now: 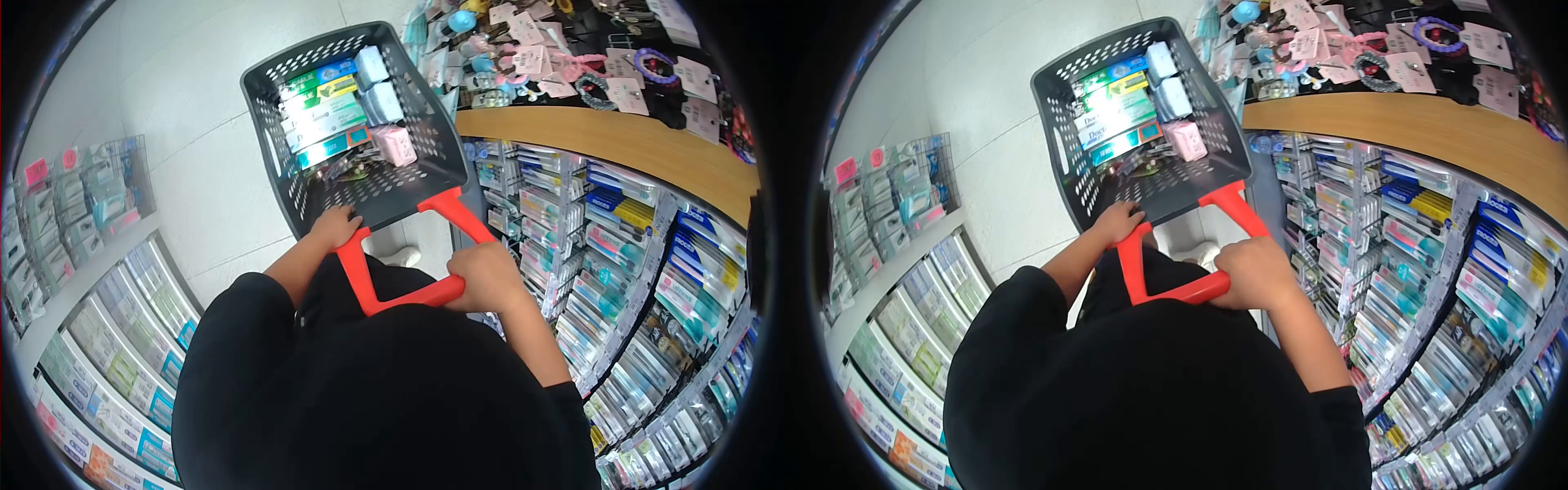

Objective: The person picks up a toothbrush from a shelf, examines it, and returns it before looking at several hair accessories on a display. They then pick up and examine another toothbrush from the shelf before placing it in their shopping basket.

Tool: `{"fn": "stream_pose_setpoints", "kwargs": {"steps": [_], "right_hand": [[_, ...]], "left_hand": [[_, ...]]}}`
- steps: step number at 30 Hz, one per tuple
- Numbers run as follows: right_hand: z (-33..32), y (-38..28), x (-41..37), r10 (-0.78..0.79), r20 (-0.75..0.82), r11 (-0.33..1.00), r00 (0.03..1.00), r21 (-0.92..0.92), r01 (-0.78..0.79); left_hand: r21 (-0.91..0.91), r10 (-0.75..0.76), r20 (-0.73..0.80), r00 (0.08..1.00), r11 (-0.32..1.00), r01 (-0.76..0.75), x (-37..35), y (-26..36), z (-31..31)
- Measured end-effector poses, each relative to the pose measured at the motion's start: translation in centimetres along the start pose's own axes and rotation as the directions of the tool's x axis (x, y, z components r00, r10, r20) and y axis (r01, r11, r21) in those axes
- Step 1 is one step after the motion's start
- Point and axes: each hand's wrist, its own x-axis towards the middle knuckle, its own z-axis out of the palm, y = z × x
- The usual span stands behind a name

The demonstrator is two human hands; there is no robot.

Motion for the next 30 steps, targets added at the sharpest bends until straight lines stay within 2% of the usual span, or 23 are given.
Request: {"fn": "stream_pose_setpoints", "kwargs": {"steps": [4, 8, 11, 13, 17, 22, 24, 25, 26, 29, 30], "right_hand": [[-0.6, -0.5, 0.1, 0.054, 0.089, 0.996, 0.995, -0.07, -0.047], [0.0, -0.4, -0.3, 0.058, 0.085, 0.991, 0.995, -0.122, -0.047], [1.2, -0.1, -1.0, -0.08, -0.175, 0.994, 0.981, -0.088, 0.065], [1.8, 0.0, -1.3, -0.152, -0.264, 0.986, 0.953, -0.108, 0.128], [2.8, -0.3, -2.0, -0.264, -0.417, 0.963, 0.87, -0.168, 0.211], [4.0, -1.1, -3.8, -0.261, -0.365, 0.96, 0.894, -0.192, 0.202], [5.0, -1.2, -4.7, -0.307, -0.424, 0.946, 0.852, -0.23, 0.227], [5.6, -1.2, -5.1, -0.334, -0.45, 0.938, 0.828, -0.25, 0.243], [6.2, -1.2, -5.5, -0.333, -0.457, 0.936, 0.825, -0.263, 0.232], [7.1, -1.4, -6.7, -0.3, -0.47, 0.937, 0.83, -0.309, 0.164], [7.2, -1.7, -7.2, -0.261, -0.468, 0.941, 0.844, -0.318, 0.114]], "left_hand": [[-0.078, 0.026, -0.007, 1.0, 0.997, -0.027, -0.4, -1.8, -0.6], [-0.013, -0.092, 0.068, 0.993, 0.996, 0.093, -0.3, -1.7, -1.0], [-0.009, -0.104, 0.071, 0.992, 0.994, 0.104, -0.2, -2.1, -0.4], [-0.008, -0.094, 0.054, 0.994, 0.996, 0.094, -0.6, -2.2, -0.1], [0.035, -0.026, 0.127, 0.992, 0.999, 0.022, 0.1, -4.1, 1.0], [0.067, -0.048, 0.267, 0.962, 0.997, 0.031, 0.5, -5.3, 1.9], [0.115, 0.042, 0.238, 0.97, 0.991, -0.071, 1.2, -7.1, 4.2], [0.14, 0.085, 0.222, 0.971, 0.983, -0.118, -0.2, -5.6, 3.3], [-0.012, 0.001, 0.297, 0.955, 1.0, 0.002, -1.9, -4.1, 2.8], [0.0, 0.11, 0.318, 0.942, 0.993, -0.116, -5.0, -2.6, 2.5], [-0.122, 0.19, 0.367, 0.911, 0.98, -0.155, -3.4, -4.3, 3.8]]}}
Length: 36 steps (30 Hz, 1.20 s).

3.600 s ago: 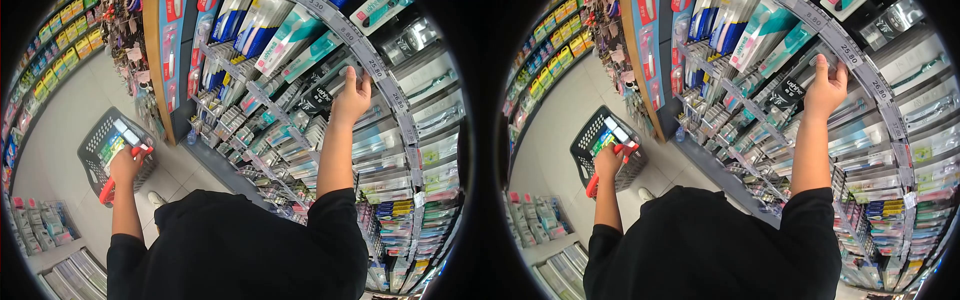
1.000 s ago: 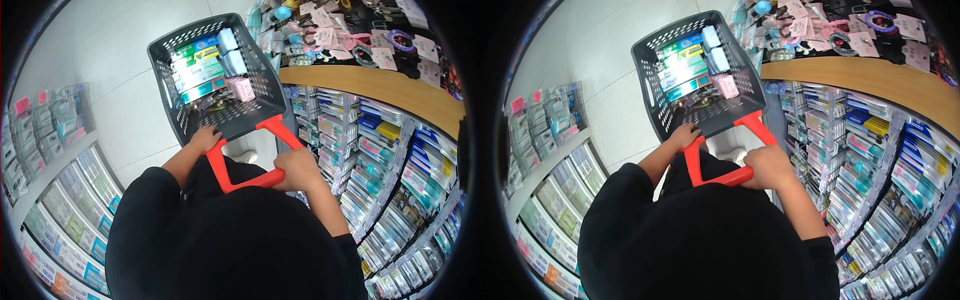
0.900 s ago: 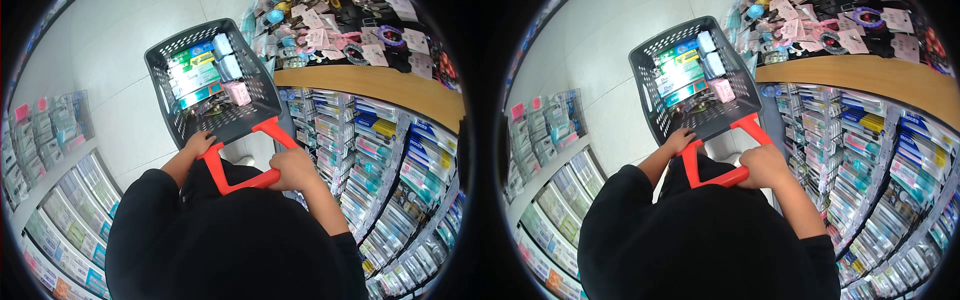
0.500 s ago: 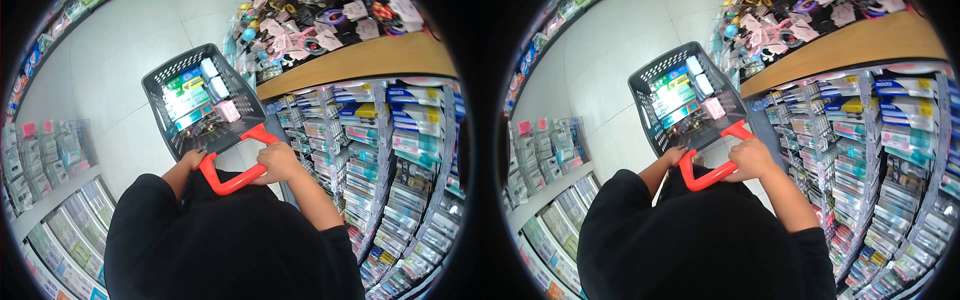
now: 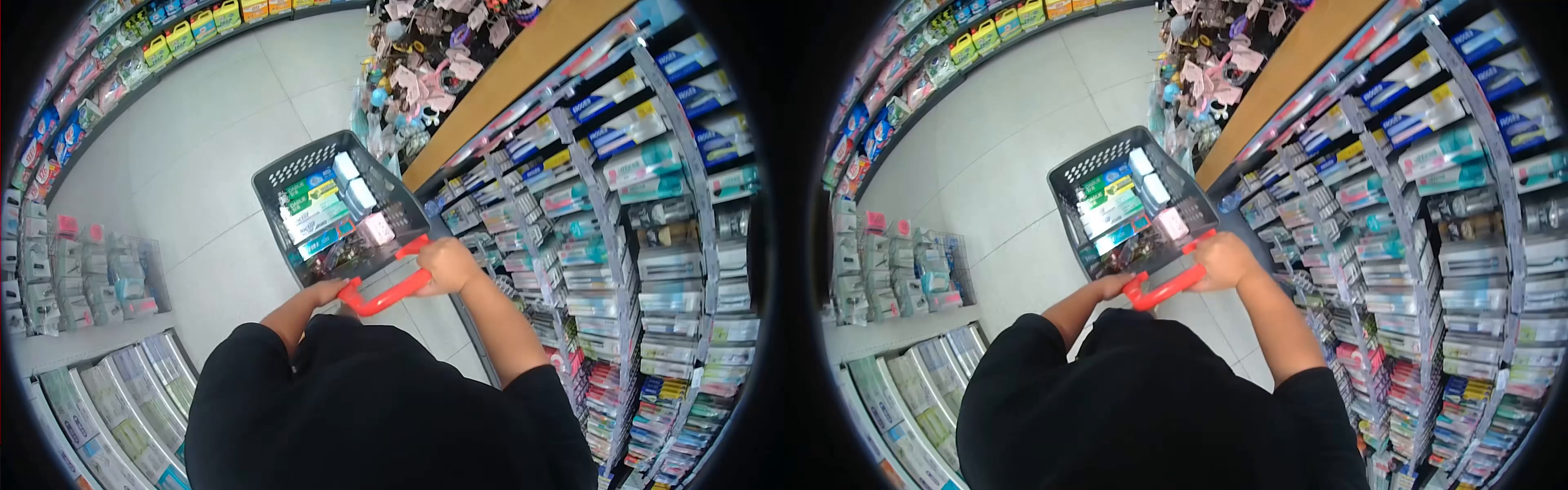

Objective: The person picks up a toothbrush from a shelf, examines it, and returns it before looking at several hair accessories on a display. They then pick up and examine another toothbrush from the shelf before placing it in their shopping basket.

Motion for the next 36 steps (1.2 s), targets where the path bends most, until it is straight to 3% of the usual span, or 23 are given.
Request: {"fn": "stream_pose_setpoints", "kwargs": {"steps": [1, 2, 6, 8, 9, 11, 15, 21, 22, 25, 30, 36], "right_hand": [[0.0, -0.6, -0.7, 0.043, 0.024, 0.999, 0.999, -0.028, -0.042], [0.4, -0.7, -1.3, 0.041, -0.027, 0.998, 0.999, -0.047, -0.042], [1.7, -0.9, -2.7, 0.061, -0.134, 0.995, 0.989, -0.072, -0.071], [1.5, -0.6, -2.5, 0.035, -0.185, 0.995, 0.982, -0.087, -0.052], [1.3, -0.2, -2.1, 0.027, -0.184, 0.995, 0.983, -0.092, -0.044], [1.6, 0.0, -2.1, 0.009, -0.176, 0.995, 0.984, -0.101, -0.027], [1.4, 0.6, -1.5, 0.003, -0.136, 0.99, 0.991, -0.137, -0.022], [0.6, 1.4, 0.0, -0.031, -0.276, 0.994, 0.961, -0.109, 0.001], [0.5, 1.5, 0.3, -0.017, -0.245, 0.992, 0.969, -0.122, -0.013], [-0.2, 2.3, 1.4, 0.022, -0.175, 0.987, 0.984, -0.15, -0.049], [-1.1, 3.0, 4.5, 0.064, -0.149, 0.985, 0.987, -0.149, -0.087], [-1.0, 3.1, 10.0, 0.156, -0.063, 0.977, 0.986, -0.135, -0.163]], "left_hand": [[-0.116, -0.049, 0.075, 0.996, 0.992, 0.058, -2.5, 3.1, -0.1], [-0.194, -0.024, 0.036, 0.999, 0.98, 0.031, -3.3, 3.8, 1.3], [-0.526, 0.08, -0.282, 0.956, 0.82, -0.224, -5.6, 7.5, 5.9], [-0.163, 0.301, -0.373, 0.877, 0.91, -0.382, -7.0, 8.0, 6.6], [0.042, 0.428, -0.391, 0.815, 0.893, -0.449, -7.3, 8.9, 6.2], [0.424, 0.667, -0.444, 0.598, 0.745, -0.516, -12.2, 14.3, 6.3], [0.165, 0.551, -0.23, 0.802, 0.834, -0.526, -13.5, 16.1, 4.8], [0.249, 0.623, -0.169, 0.764, 0.777, -0.578, -12.8, 16.8, 2.9], [0.247, 0.657, -0.169, 0.735, 0.75, -0.613, -12.9, 16.9, 2.5], [0.234, 0.642, -0.062, 0.764, 0.754, -0.614, -12.7, 17.6, 0.5], [0.183, 0.579, 0.244, 0.778, 0.76, -0.623, -11.4, 18.2, -5.1], [0.066, 0.567, 0.309, 0.764, 0.788, -0.612, -10.9, 17.0, -12.0]]}}
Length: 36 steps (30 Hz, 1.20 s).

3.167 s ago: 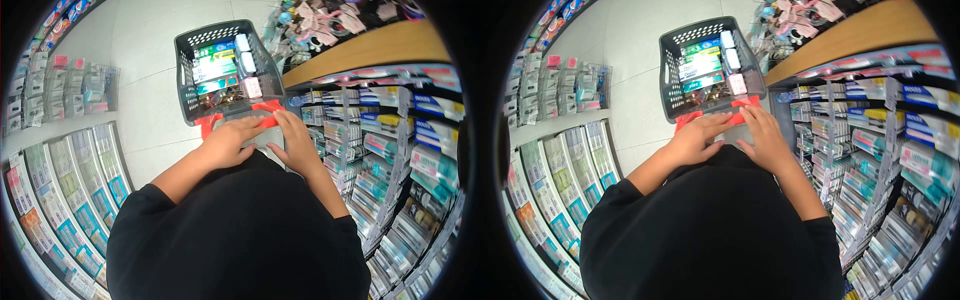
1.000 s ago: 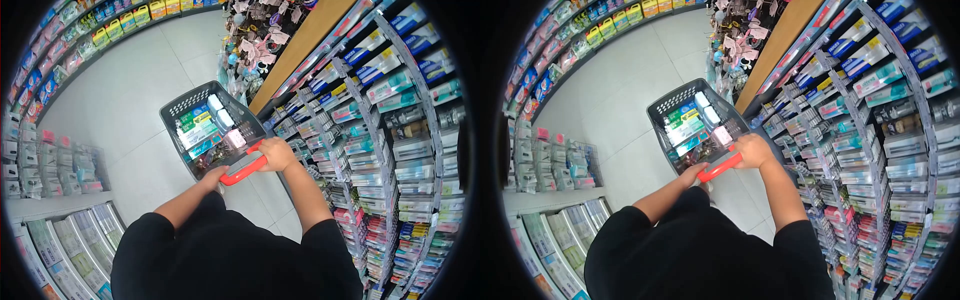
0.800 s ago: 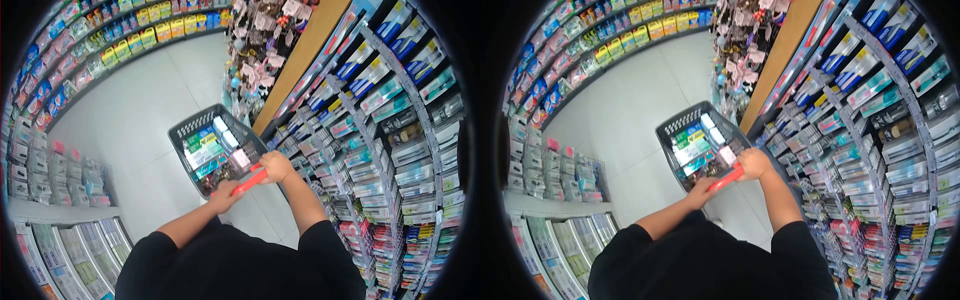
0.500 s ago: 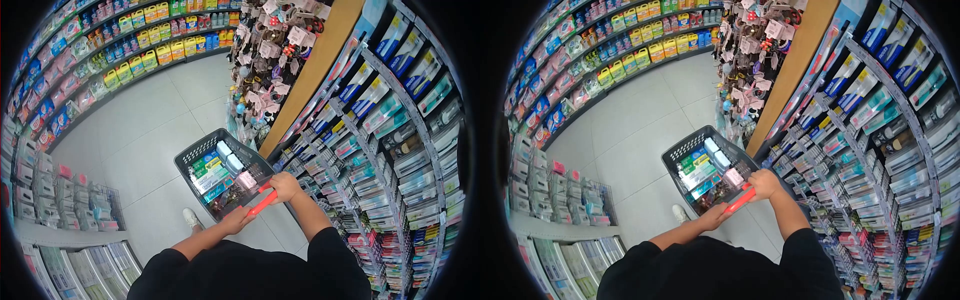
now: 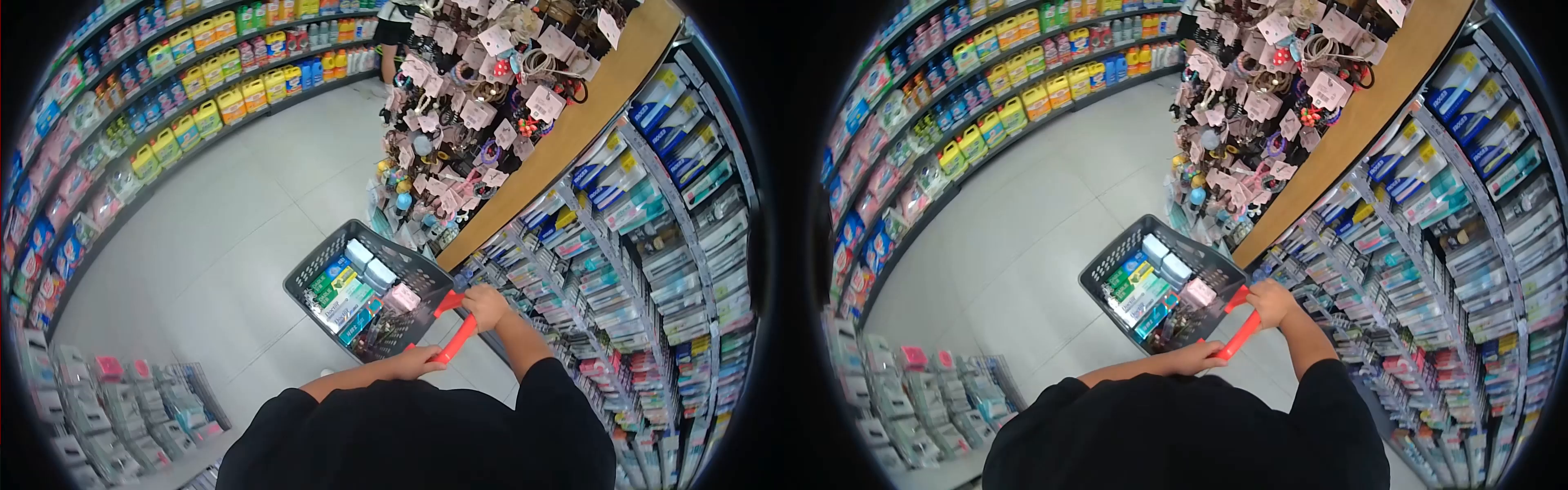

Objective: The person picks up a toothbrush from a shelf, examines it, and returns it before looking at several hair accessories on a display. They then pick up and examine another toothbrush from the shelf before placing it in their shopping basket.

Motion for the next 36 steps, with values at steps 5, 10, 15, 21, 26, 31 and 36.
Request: {"fn": "stream_pose_setpoints", "kwargs": {"steps": [5, 10, 15, 21, 26, 31, 36], "right_hand": [[0.3, 0.8, 6.5, 0.005, 0.03, 0.999, 1.0, 0.053, -0.006], [2.3, 1.9, 12.7, 0.022, -0.053, 0.995, 0.998, 0.095, -0.017], [4.3, 2.8, 19.2, 0.066, -0.142, 0.996, 0.988, 0.066, -0.057], [6.3, 3.8, 28.2, 0.115, -0.26, 0.988, 0.959, 0.133, -0.083], [7.1, 4.7, 34.9, 0.187, -0.173, 0.968, 0.967, 0.2, -0.151], [5.9, 5.9, 39.6, 0.22, -0.224, 0.965, 0.949, 0.19, -0.179], [6.2, 6.9, 40.7, 0.38, -0.277, 0.884, 0.883, 0.388, -0.259]], "left_hand": [[-0.028, -0.003, -0.097, 0.995, 1.0, 0.0, -2.4, -1.3, -5.7], [-0.05, -0.071, -0.201, 0.977, 0.997, 0.062, -4.6, -1.9, -11.6], [-0.009, -0.051, -0.376, 0.925, 0.999, 0.051, -6.0, -4.8, -17.4], [-0.3, -0.265, -0.505, 0.822, 0.946, 0.121, -7.6, -5.5, -25.8], [-0.353, -0.549, -0.414, 0.727, 0.832, 0.427, -8.0, -4.1, -33.7], [0.143, -0.61, -0.488, 0.625, 0.65, 0.746, -5.8, -1.8, -39.7], [0.223, -0.798, -0.317, 0.512, 0.462, 0.858, -0.4, 4.8, -44.6]]}}
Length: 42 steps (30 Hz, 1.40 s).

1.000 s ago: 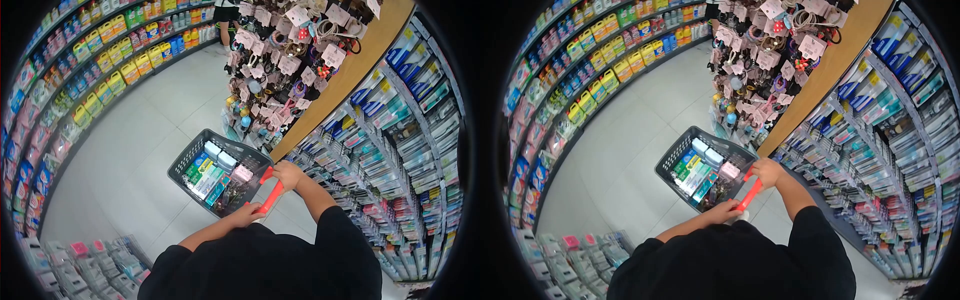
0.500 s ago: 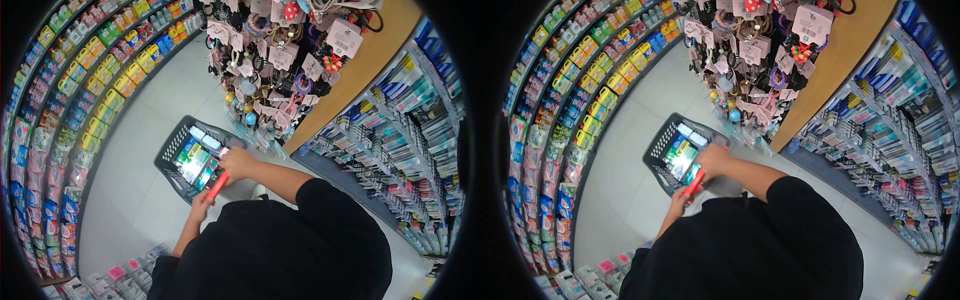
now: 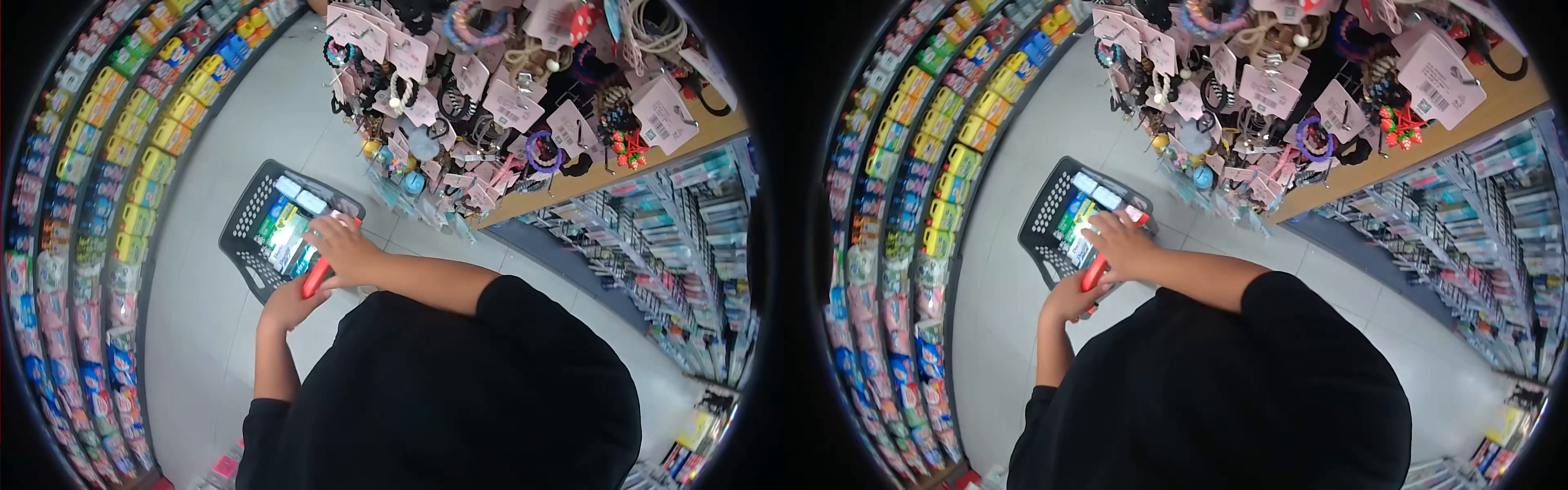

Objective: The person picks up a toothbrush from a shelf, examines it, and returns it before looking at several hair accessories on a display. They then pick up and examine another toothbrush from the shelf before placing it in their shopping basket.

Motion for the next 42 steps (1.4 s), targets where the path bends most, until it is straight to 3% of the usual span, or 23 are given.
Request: {"fn": "stream_pose_setpoints", "kwargs": {"steps": [3, 6, 9, 13, 15, 22, 29, 35, 42], "right_hand": [[-1.4, 1.2, -1.3, 0.263, -0.106, 0.945, 0.959, 0.229, -0.233], [-3.4, 2.1, -2.2, 0.469, -0.215, 0.877, 0.857, 0.231, -0.422], [-4.4, 3.6, -3.2, 0.604, -0.375, 0.784, 0.703, 0.435, -0.442], [-7.0, 3.5, -0.6, 0.811, -0.479, 0.57, 0.335, 0.775, -0.272], [-8.6, 2.9, 1.2, 0.85, -0.481, 0.522, 0.216, 0.826, -0.214], [-11.2, 4.3, 2.4, 0.931, -0.364, 0.359, -0.011, 0.922, -0.142], [-11.1, 6.0, 2.0, 0.94, -0.341, 0.342, 0.017, 0.938, -0.053], [-11.7, 2.9, 1.3, 0.866, -0.482, 0.485, 0.134, 0.875, 0.009], [-12.2, 0.9, 0.9, 0.841, -0.488, 0.507, 0.233, 0.861, -0.027]], "left_hand": [[0.015, 0.452, -0.112, 0.885, 0.891, -0.454, 2.1, 0.6, -1.7], [0.209, 0.639, -0.155, 0.753, 0.766, -0.607, 5.6, 0.2, -1.9], [0.142, 0.57, 0.006, 0.821, 0.813, -0.565, 7.3, 0.5, -1.9], [0.047, 0.634, 0.028, 0.773, 0.772, -0.634, 8.6, -0.3, -2.6], [-0.004, 0.639, 0.043, 0.768, 0.769, -0.639, 9.1, -0.6, -2.8], [-0.044, 0.616, 0.076, 0.784, 0.788, -0.615, 9.1, 0.0, -3.5], [-0.093, 0.618, 0.04, 0.786, 0.785, -0.612, 8.9, -0.4, -3.6], [-0.108, 0.621, 0.022, 0.783, 0.781, -0.616, 9.5, -0.8, -3.1], [-0.169, 0.602, 0.031, 0.798, 0.79, -0.589, 10.2, -1.2, -2.6]]}}
